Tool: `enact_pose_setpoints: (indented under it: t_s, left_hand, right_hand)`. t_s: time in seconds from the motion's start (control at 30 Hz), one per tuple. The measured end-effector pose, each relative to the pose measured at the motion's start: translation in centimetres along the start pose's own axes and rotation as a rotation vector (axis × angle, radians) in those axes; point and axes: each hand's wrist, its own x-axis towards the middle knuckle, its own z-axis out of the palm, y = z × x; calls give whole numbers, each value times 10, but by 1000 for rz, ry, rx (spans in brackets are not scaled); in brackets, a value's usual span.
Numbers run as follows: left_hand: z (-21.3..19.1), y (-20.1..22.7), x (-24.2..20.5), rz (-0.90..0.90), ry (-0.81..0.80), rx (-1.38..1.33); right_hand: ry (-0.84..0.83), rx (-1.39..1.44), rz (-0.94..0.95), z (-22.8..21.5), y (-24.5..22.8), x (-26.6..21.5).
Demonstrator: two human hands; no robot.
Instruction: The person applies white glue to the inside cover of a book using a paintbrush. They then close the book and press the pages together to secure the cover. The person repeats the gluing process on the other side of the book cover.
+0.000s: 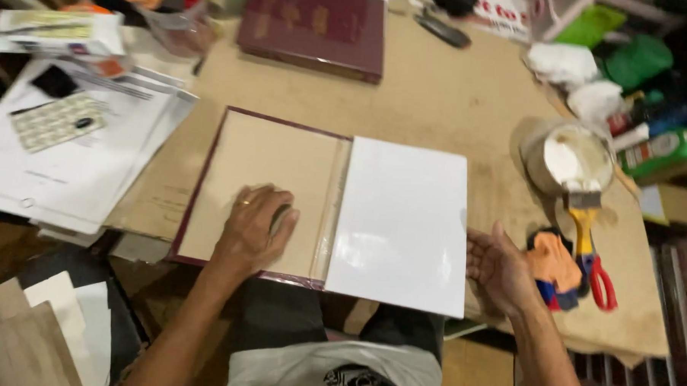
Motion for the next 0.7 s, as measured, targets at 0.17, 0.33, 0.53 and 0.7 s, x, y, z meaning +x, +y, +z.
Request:
enact_pose_setpoints:
  t_s: [0.17, 0.33, 0.53, 0.7]
  left_hand:
    - [-60, -13, 31, -314, -90, -89]
    - [-91, -52, 60, -884, -302, 2]
    - [-121, -22, 99, -1115, -416, -299]
    - [-132, -11, 115, -1131, -497, -234]
  right_hand:
    - [7, -76, 73, 2, -12, 10]
    - [-62, -63, 113, -1, -14, 7]
    - [-115, -46, 150, 1, -24, 6]
    - [-118, -20, 157, 1, -27, 4]
